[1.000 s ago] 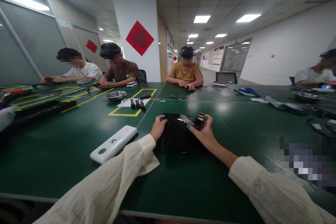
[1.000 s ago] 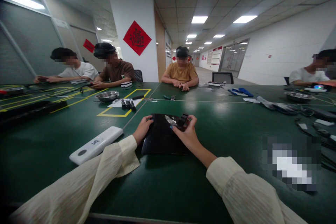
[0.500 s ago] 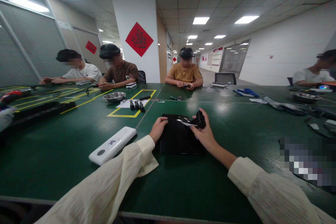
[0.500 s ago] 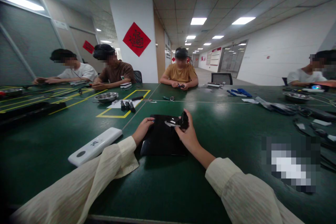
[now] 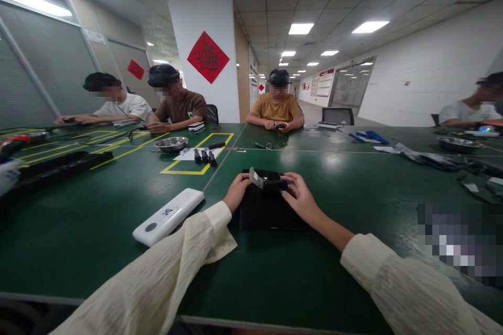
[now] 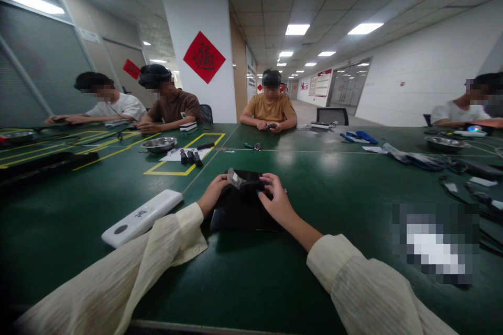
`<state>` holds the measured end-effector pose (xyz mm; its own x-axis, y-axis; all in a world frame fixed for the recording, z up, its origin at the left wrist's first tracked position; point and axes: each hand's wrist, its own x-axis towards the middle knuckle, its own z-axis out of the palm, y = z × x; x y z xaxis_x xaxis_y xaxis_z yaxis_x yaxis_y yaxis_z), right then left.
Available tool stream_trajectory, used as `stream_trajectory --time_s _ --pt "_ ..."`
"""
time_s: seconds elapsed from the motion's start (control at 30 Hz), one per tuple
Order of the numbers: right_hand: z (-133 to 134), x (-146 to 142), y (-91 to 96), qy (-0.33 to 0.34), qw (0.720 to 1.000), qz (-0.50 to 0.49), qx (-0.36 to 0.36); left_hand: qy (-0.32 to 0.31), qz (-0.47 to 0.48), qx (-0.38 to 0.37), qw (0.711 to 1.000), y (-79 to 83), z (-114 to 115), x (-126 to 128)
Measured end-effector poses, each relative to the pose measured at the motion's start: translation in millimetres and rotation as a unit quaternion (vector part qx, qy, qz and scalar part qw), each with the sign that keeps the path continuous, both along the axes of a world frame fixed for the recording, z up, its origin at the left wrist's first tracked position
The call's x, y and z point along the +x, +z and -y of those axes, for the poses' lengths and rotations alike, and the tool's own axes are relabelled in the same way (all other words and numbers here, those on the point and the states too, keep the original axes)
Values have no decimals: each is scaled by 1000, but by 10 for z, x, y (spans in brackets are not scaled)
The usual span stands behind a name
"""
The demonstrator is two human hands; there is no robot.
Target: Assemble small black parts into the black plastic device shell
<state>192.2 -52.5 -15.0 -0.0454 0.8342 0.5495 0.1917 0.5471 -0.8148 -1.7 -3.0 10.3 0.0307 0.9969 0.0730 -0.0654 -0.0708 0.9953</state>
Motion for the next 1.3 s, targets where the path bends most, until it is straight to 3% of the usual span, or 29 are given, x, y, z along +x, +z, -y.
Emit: stream_trajectory --time_s 0.27,0.4,0.63,0.77,0.97,1.1,1.2,1.3 --pt "121 9 159 -43 983 159 81 -11 -39 6 999 5 8 -11" --pt "159 4 207 -86 983 133 88 -9 -59 0 998 10 4 -17" --pt "125 81 210 -230 969 37 83 -6 -85 15 996 16 11 -21" --pt "108 101 194 -225 973 -12 50 -2 -97 28 995 15 1 -27" --pt "106 197 264 -245 967 66 25 1 -102 32 994 17 -7 -32" --pt "42 265 257 -185 979 -74 -41 -2 -104 34 994 20 3 -38" --pt "1 247 223 -135 968 -186 -98 -4 -103 36 994 22 9 -40" --pt "-7 189 209 -89 969 -202 -112 -2 -109 42 993 33 14 -34"
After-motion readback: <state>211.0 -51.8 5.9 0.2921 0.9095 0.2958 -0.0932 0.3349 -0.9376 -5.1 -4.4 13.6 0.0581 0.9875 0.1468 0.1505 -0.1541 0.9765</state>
